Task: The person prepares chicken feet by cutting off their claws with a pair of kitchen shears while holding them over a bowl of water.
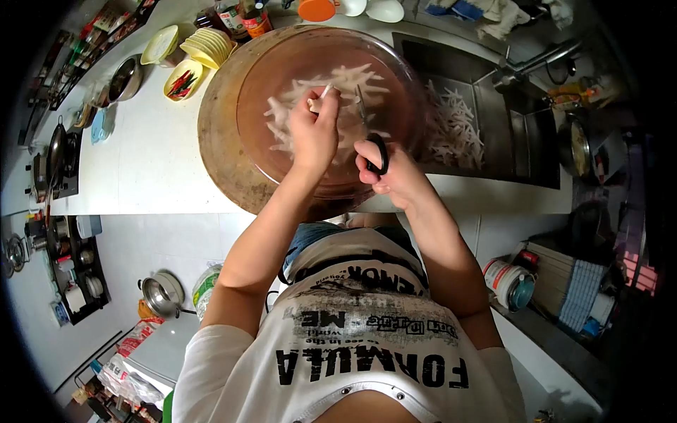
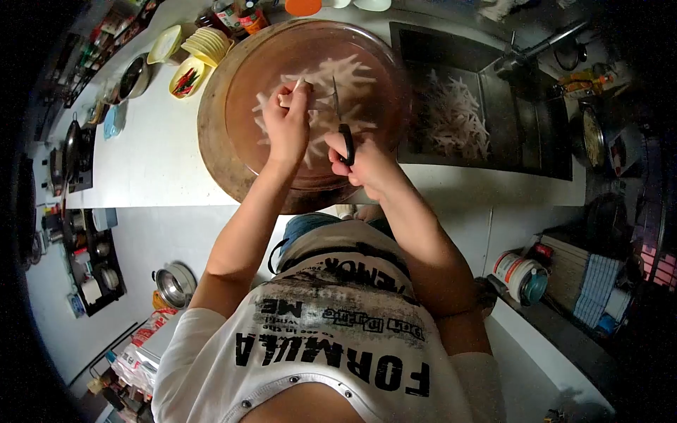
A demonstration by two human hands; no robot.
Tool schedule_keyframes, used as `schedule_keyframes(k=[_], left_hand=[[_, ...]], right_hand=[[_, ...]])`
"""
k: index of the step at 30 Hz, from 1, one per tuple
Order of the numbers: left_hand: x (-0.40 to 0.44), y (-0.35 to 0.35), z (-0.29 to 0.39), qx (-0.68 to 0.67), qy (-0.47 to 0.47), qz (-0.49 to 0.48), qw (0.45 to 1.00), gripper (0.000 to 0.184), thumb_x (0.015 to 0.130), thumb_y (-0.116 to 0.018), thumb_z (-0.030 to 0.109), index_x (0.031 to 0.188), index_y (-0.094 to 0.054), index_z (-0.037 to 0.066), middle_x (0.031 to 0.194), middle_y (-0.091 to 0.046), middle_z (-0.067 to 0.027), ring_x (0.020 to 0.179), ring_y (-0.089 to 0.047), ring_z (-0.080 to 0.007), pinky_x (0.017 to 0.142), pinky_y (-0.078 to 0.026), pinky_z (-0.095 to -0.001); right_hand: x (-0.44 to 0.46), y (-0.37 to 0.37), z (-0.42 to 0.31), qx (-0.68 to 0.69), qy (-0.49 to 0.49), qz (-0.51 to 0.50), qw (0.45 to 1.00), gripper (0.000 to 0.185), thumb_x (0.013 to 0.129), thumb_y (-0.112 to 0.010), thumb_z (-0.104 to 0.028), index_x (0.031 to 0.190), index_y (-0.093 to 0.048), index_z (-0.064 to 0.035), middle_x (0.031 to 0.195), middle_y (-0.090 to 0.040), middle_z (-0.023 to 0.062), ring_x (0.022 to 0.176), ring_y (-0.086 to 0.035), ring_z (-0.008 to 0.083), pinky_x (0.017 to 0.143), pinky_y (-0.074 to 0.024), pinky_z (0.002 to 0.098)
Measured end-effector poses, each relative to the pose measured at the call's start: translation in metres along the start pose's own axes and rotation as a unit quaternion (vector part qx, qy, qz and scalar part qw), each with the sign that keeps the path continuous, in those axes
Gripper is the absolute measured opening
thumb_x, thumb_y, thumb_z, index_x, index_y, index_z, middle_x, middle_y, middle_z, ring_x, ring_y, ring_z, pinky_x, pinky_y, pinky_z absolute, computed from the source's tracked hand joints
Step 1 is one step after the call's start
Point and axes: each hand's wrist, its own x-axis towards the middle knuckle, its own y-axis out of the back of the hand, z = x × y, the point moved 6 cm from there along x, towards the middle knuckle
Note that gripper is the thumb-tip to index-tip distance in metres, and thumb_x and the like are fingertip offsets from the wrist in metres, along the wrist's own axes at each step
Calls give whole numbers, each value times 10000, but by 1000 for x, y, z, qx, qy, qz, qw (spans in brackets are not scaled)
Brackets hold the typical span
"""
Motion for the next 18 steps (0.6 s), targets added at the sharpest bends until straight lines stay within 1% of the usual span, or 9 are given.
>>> schedule_keyframes(k=[4, 5, 8, 9, 10, 12, 14, 16, 18], left_hand=[[7, 4, 10, 171, -22, -25, 985, 256, 855, -552, 251, 854, -579, -3, 592, -541, -86, 532, -480, -114, 504, -382, -270], [7, 4, 16, 229, -42, -32, 972, 280, 837, -554, 282, 866, -579, 4, 611, -557, -155, 567, -552, -239, 552, -421, -339], [10, 5, 24, 320, -82, -49, 943, 268, 829, -553, 270, 874, -584, 8, 665, -590, -176, 640, -576, -334, 612, -438, -379], [11, 4, 27, 359, -62, -77, 928, 245, 831, -557, 224, 921, -587, -1, 711, -627, -139, 665, -625, -212, 652, -458, -301], [12, 5, 27, 357, -65, -81, 928, 245, 831, -557, 224, 921, -587, -1, 711, -627, -139, 665, -625, -212, 652, -458, -301], [12, 4, 28, 347, -82, -109, 928, 252, 805, -561, 252, 895, -592, 19, 775, -611, -189, 722, -582, -366, 673, -445, -399], [9, 5, 33, 356, -103, -117, 921, 231, 788, -576, 227, 905, -597, 29, 817, -619, -170, 719, -591, -342, 654, -455, -387], [3, 3, 44, 325, -155, -123, 925, 210, 764, -618, 199, 894, -600, 35, 798, -622, -136, 705, -600, -303, 622, -463, -362], [-1, 2, 45, 332, -182, -128, 917, 199, 744, -642, 184, 870, -596, 38, 772, -613, -119, 684, -596, -286, 601, -461, -352]], right_hand=[[-2, -9, 9, 87, -35, -7, 996, 241, 824, -593, -258, 723, -466, -81, 636, -445, -2, 494, -388, 55, 351, -196, 185], [-2, -10, 14, 102, -47, -18, 993, 243, 825, -597, -262, 724, -467, -84, 636, -443, -3, 494, -388, 54, 353, -196, 185], [-6, -16, 12, 117, -35, 3, 993, 274, 840, -588, -287, 699, -475, -81, 610, -436, -7, 485, -385, 54, 356, -195, 193], [-7, -14, 10, 61, -32, -1, 998, 283, 844, -585, -305, 702, -485, -82, 604, -438, -10, 485, -395, 56, 368, -223, 198], [-7, -11, 7, 4, -29, -5, 1000, 293, 848, -582, -324, 706, -494, -82, 598, -440, -13, 485, -406, 58, 380, -252, 204], [0, -3, 3, -51, 33, 24, 998, 327, 843, -587, -348, 700, -506, -65, 582, -448, -4, 488, -418, 77, 409, -287, 224], [0, 0, -7, -106, 95, 48, 989, 362, 839, -592, -372, 694, -518, -48, 566, -455, 5, 491, -429, 95, 438, -322, 244], [-17, -3, -34, -321, 145, 99, 931, 430, 819, -610, -402, 667, -528, -7, 534, -458, 35, 505, -440, 133, 502, -360, 285], [-21, -5, -39, -363, 118, 104, 918, 460, 798, -626, -413, 660, -531, 15, 525, -465, 74, 519, -438, 157, 512, -366, 315]])
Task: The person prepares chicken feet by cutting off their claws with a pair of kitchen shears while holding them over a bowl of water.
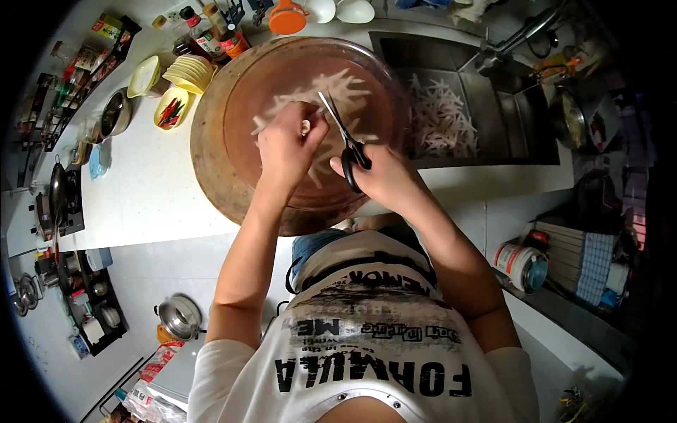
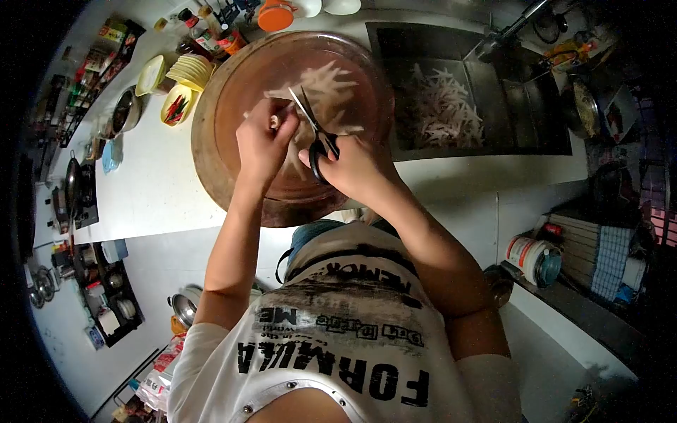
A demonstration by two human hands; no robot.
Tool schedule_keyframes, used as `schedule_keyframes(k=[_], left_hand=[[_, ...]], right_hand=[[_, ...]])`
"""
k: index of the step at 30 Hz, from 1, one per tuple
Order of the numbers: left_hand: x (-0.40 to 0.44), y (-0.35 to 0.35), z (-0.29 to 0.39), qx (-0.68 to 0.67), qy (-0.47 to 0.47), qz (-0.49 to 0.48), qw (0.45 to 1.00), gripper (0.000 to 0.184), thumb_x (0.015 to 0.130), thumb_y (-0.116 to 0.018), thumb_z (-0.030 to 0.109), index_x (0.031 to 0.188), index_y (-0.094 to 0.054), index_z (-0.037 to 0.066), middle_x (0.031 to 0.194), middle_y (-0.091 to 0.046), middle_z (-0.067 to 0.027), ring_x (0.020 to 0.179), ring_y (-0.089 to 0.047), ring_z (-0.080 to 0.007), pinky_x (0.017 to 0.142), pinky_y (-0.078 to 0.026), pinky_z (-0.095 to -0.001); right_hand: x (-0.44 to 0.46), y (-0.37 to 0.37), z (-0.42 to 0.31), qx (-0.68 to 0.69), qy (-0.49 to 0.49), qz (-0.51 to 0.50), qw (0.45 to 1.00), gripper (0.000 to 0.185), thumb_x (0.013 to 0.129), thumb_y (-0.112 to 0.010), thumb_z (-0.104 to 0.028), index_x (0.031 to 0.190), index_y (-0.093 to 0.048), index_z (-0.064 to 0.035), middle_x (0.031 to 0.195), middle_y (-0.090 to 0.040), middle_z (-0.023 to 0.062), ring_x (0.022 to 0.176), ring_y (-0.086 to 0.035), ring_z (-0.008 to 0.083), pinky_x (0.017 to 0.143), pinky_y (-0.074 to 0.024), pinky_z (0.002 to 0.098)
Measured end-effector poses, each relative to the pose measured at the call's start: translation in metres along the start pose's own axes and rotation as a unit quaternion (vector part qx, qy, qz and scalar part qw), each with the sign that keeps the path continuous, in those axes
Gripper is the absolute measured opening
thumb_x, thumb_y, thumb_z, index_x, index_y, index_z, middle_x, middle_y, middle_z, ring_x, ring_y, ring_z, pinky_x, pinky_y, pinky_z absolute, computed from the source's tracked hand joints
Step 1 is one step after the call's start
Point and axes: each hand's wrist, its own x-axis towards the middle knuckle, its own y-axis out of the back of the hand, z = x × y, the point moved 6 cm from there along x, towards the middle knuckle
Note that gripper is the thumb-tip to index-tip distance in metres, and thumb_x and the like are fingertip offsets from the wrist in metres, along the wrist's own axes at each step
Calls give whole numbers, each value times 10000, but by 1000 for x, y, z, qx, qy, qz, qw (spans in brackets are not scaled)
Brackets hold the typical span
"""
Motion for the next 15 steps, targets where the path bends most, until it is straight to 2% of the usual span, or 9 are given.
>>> schedule_keyframes(k=[2, 5, 8, 11, 15], left_hand=[[-1, 0, 1, 12, -30, 4, 999, 192, 724, -666, 170, 846, -592, 40, 747, -604, -101, 663, -592, -269, 580, -459, -342], [-3, -1, 10, 66, -146, 25, 987, 200, 677, -696, 153, 733, -531, 55, 680, -547, -74, 597, -560, -254, 521, -445, -339], [-6, 1, 10, 116, -196, -7, 974, 178, 675, -684, 103, 779, -553, 41, 725, -573, -87, 605, -570, -256, 544, -459, -324], [-8, 2, 10, 112, -243, 1, 964, 188, 654, -688, 101, 754, -539, 48, 708, -560, -78, 598, -565, -258, 532, -452, -328], [-11, 0, 11, 106, -256, -17, 961, 195, 651, -694, 106, 749, -534, 51, 704, -554, -77, 597, -563, -259, 524, -449, -330]], right_hand=[[-2, 0, -3, -75, -10, -6, 997, 453, 788, -627, -422, 678, -550, 10, 540, -489, 94, 523, -466, 174, 530, -382, 324], [-3, 2, -3, -98, -6, -3, 995, 443, 782, -623, -424, 706, -571, 10, 549, -506, 113, 527, -491, 203, 544, -392, 337], [-6, 3, -3, -63, 18, -1, 998, 417, 781, -620, -412, 742, -592, 2, 562, -518, 132, 535, -510, 228, 551, -398, 343], [-11, 4, -5, -85, 9, -33, 996, 390, 783, -616, -397, 765, -603, -7, 576, -527, 143, 542, -517, 235, 553, -401, 346], [-8, -5, 10, -98, 22, -52, 994, 387, 782, -617, -391, 768, -605, -5, 572, -521, 139, 529, -500, 234, 549, -400, 345]])
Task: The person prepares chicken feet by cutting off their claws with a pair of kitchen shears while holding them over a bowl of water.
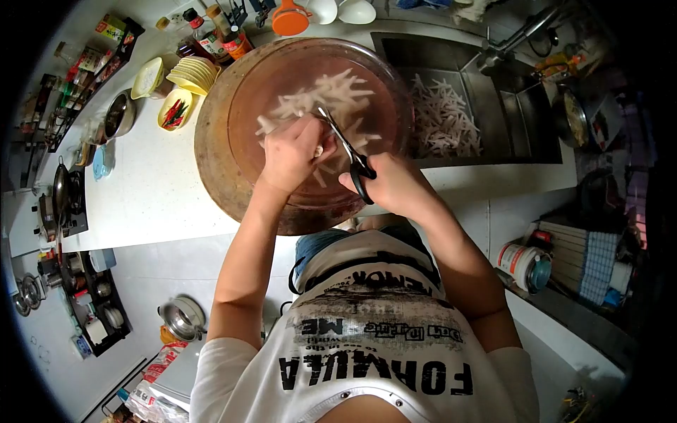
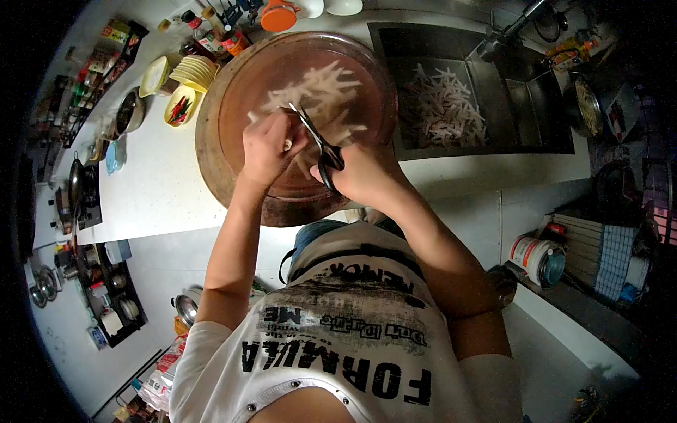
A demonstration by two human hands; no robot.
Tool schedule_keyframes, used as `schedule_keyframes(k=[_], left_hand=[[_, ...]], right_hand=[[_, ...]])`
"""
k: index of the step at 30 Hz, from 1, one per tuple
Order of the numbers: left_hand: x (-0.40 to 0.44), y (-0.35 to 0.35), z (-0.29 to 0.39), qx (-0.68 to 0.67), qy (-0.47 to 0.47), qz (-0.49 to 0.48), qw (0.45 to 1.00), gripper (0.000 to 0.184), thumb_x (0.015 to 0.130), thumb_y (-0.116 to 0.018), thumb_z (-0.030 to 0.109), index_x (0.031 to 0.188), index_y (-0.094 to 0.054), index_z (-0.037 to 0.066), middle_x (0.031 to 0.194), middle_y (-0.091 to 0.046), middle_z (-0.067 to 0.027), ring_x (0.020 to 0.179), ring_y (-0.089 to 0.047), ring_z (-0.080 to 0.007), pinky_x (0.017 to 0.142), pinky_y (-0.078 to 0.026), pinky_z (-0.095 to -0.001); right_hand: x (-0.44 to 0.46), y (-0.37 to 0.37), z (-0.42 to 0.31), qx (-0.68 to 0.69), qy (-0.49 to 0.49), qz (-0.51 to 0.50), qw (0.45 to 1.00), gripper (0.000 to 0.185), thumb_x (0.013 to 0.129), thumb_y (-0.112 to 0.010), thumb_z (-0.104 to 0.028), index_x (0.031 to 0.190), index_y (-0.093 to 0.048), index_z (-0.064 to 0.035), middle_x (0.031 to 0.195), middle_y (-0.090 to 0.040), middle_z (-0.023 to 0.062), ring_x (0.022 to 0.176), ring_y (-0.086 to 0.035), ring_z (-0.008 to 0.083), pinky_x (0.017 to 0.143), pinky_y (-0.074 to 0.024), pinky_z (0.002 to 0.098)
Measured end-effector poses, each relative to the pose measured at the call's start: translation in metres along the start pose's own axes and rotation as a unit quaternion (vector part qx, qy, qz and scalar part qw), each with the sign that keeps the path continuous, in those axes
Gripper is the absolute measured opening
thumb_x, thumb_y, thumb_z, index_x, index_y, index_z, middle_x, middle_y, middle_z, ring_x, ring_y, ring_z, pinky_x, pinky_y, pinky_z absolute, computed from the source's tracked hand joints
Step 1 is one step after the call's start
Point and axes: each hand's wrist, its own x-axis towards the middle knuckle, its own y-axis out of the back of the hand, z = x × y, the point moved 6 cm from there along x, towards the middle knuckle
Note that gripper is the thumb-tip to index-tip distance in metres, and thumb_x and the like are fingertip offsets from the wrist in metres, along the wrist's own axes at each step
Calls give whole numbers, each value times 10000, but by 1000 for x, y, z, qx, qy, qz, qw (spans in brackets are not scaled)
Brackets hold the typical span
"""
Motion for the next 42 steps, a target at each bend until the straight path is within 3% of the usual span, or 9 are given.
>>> schedule_keyframes(k=[9, 15, 19, 24, 30, 33, 37, 40, 42], left_hand=[[-2, -12, -7, -119, 108, -13, 987, 136, 701, -650, 90, 790, -559, 44, 713, -580, -68, 632, -589, -213, 538, -459, -292], [5, -35, -17, -424, 384, 51, 818, 164, 810, -569, 103, 949, -551, 17, 788, -592, -51, 724, -567, -120, 657, -460, -247], [68, -91, 37, -463, 352, -93, 808, 500, 766, -574, 95, 1229, -422, -17, 1083, -531, -146, 993, -507, -200, 850, -417, -263], [73, -108, 61, -536, 173, -160, 811, 648, 787, -521, 48, 1375, -250, 34, 1320, -401, -165, 1096, -477, -192, 905, -404, -290], [42, -74, -65, 52, 133, -157, 977, 335, 772, -613, 169, 1092, -564, 83, 1003, -592, -153, 936, -563, -332, 820, -446, -395], [25, -90, -98, 208, 189, -284, 917, 384, 806, -537, 320, 1127, -546, 110, 1158, -538, -85, 1059, -513, -310, 855, -396, -484], [19, -95, -108, 197, 241, -425, 850, 391, 830, -483, 317, 1145, -532, 90, 1186, -529, -76, 1076, -516, -287, 877, -373, -495], [22, -65, -98, 124, 297, -345, 882, 370, 845, -483, 275, 1134, -541, 50, 1143, -556, -98, 1054, -530, -265, 873, -393, -408], [21, -55, -96, -231, 295, -234, 897, 340, 873, -478, 262, 1102, -554, 22, 1046, -590, -100, 1020, -539, -206, 846, -404, -295]], right_hand=[[5, -14, 23, 149, 21, 10, 989, 390, 839, -568, -361, 649, -542, -22, 513, -494, 26, 459, -426, 89, 444, -312, 263], [-2, 0, 47, 623, -66, 2, 780, 421, 861, -499, -487, 712, -522, -94, 560, -471, 0, 416, -312, 43, 397, -224, 180], [-10, 44, 77, 739, -14, 107, 666, 443, 881, -437, -516, 791, -513, -89, 566, -402, -13, 437, -318, 71, 431, -263, 203], [-23, 68, 75, 713, 13, 152, 685, 431, 888, -433, -504, 775, -510, -95, 594, -424, -8, 452, -320, 69, 450, -257, 206], [-15, 45, 73, 731, -3, 126, 670, 365, 907, -452, -440, 798, -496, -95, 691, -490, 19, 476, -323, 62, 444, -238, 191], [-4, 31, 60, 705, -47, 141, 694, 314, 907, -454, -428, 762, -538, -162, 736, -520, 8, 479, -323, 70, 432, -233, 204], [9, 21, 28, 405, -23, 29, 913, 379, 899, -442, -406, 780, -530, -57, 633, -536, 53, 462, -340, 50, 445, -240, 204], [17, 16, 24, 331, 29, 55, 941, 302, 881, -525, -347, 779, -530, -63, 639, -536, 8, 570, -443, 55, 531, -313, 198], [16, 16, 20, 311, 18, 65, 948, 283, 875, -543, -332, 777, -530, -66, 642, -535, 7, 591, -455, 58, 548, -322, 196]])
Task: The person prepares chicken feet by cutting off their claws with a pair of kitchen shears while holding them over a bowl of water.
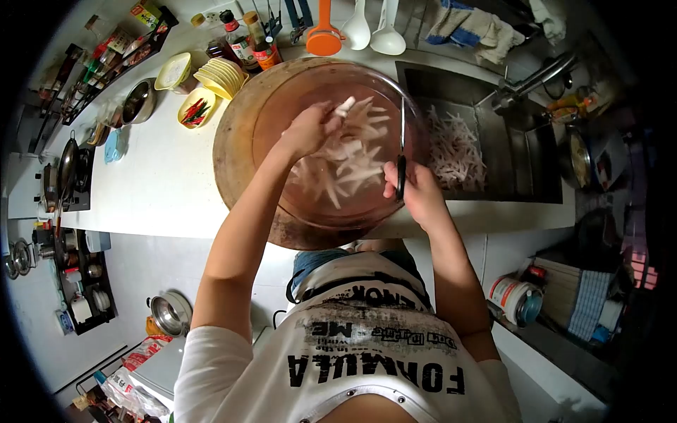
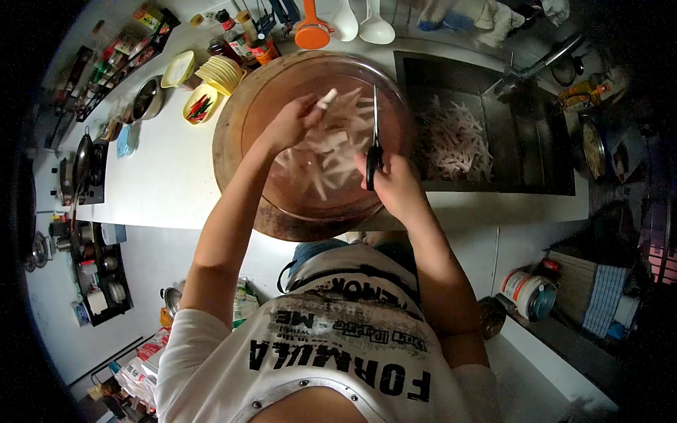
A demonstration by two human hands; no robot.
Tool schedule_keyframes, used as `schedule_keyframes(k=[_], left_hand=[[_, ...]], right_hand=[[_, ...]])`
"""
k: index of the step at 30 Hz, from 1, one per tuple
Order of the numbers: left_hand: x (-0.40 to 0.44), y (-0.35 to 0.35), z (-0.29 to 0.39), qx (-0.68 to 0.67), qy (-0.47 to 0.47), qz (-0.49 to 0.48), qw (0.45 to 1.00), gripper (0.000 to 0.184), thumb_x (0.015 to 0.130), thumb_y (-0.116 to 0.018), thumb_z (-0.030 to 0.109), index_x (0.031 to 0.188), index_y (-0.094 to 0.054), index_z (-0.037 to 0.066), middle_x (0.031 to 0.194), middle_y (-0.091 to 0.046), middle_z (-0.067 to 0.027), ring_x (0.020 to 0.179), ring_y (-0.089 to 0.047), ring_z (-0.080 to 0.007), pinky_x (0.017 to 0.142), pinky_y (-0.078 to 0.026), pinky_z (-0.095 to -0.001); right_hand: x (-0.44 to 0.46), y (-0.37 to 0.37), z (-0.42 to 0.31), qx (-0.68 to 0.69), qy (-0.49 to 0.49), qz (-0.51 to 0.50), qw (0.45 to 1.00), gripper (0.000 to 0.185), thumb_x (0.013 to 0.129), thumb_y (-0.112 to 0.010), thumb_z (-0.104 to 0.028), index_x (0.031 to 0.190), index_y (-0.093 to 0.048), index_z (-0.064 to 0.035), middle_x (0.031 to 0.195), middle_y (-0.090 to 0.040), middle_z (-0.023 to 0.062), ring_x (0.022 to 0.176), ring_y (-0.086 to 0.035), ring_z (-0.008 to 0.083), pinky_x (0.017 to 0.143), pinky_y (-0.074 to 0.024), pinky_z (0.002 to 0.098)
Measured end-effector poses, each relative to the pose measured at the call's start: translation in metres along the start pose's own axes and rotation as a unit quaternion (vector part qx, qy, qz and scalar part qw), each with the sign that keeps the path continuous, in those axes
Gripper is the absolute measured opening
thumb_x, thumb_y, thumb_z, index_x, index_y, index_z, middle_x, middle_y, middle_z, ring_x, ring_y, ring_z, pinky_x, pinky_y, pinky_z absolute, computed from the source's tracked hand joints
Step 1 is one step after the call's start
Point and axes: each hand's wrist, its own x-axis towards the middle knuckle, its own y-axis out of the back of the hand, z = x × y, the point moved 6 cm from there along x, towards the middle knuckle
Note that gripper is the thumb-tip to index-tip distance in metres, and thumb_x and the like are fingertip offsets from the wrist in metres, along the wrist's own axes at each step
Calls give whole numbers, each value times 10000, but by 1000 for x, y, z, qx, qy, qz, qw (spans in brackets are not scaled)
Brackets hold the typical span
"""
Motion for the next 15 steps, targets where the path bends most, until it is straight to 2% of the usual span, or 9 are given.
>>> schedule_keyframes(k=[1, 3, 4, 5, 7, 8, 11, 13, 15], left_hand=[[-6, 1, 3, 0, 1, 3, 1000, 340, 873, -478, 262, 1102, -554, 22, 1046, -590, -100, 1020, -539, -206, 846, -404, -295], [-27, -4, 11, -323, 34, 7, 946, 333, 892, -472, 263, 1084, -555, 3, 930, -600, -94, 927, -550, -153, 793, -417, -236], [-32, -6, 15, -342, 32, 21, 939, 314, 903, -452, 258, 1031, -559, -7, 847, -598, -75, 703, -556, -111, 639, -450, -236], [-37, -6, 17, -345, 32, 22, 938, 314, 903, -452, 258, 1031, -559, -7, 847, -598, -75, 703, -556, -111, 639, -450, -236], [-51, -28, 24, -416, 109, -161, 888, 272, 903, -443, 249, 975, -569, 18, 765, -590, -71, 488, -471, -86, 435, -376, -204], [-57, -32, 24, -355, 153, -156, 909, 311, 921, -425, 280, 1039, -570, 31, 756, -611, -65, 429, -425, -58, 370, -323, -168], [-61, -25, 50, -418, 90, -166, 888, 317, 932, -411, 283, 1065, -537, 24, 740, -601, -73, 417, -400, -54, 364, -292, -172], [-58, -28, 33, -439, 95, -133, 883, 508, 911, -399, 469, 1105, -486, 7, 683, -569, -56, 394, -362, -68, 367, -270, -189], [-58, -35, 33, -662, 6, -213, 719, 748, 826, -338, 679, 1127, -443, 2, 743, -563, -62, 470, -435, -105, 417, -321, -203]], right_hand=[[0, 0, -2, -23, -6, 15, 1000, 265, 868, -561, -316, 775, -529, -70, 645, -534, 6, 612, -467, 61, 564, -330, 195], [6, 0, 7, -26, 1, 24, 999, 233, 849, -600, -270, 807, -542, -47, 670, -533, -6, 626, -465, 53, 569, -340, 201], [8, 1, -1, -24, 47, 57, 997, 223, 837, -616, -243, 857, -556, -29, 704, -543, -7, 655, -477, 54, 596, -359, 202], [8, 2, -9, -22, 92, 90, 991, 231, 824, -633, -216, 907, -569, -11, 738, -553, -9, 684, -489, 55, 622, -379, 203], [11, 4, -24, -65, 93, 99, 989, 290, 798, -659, -173, 1008, -569, 6, 813, -574, -6, 740, -507, 64, 688, -407, 210], [20, 4, -21, -58, 94, 72, 991, 283, 792, -669, -181, 986, -573, 1, 742, -556, -4, 656, -492, 61, 598, -393, 211], [31, 1, -12, -18, 76, 12, 997, 238, 776, -685, -184, 915, -582, -22, 654, -537, -6, 522, -448, 47, 467, -343, 191], [32, -1, 7, 173, -28, -26, 984, 189, 800, -648, -158, 908, -562, -28, 709, -536, 4, 550, -439, 38, 500, -349, 175], [29, -9, 6, 247, -12, -12, 969, 143, 809, -637, -157, 847, -540, -59, 670, -509, 5, 478, -358, 20, 419, -256, 166]])
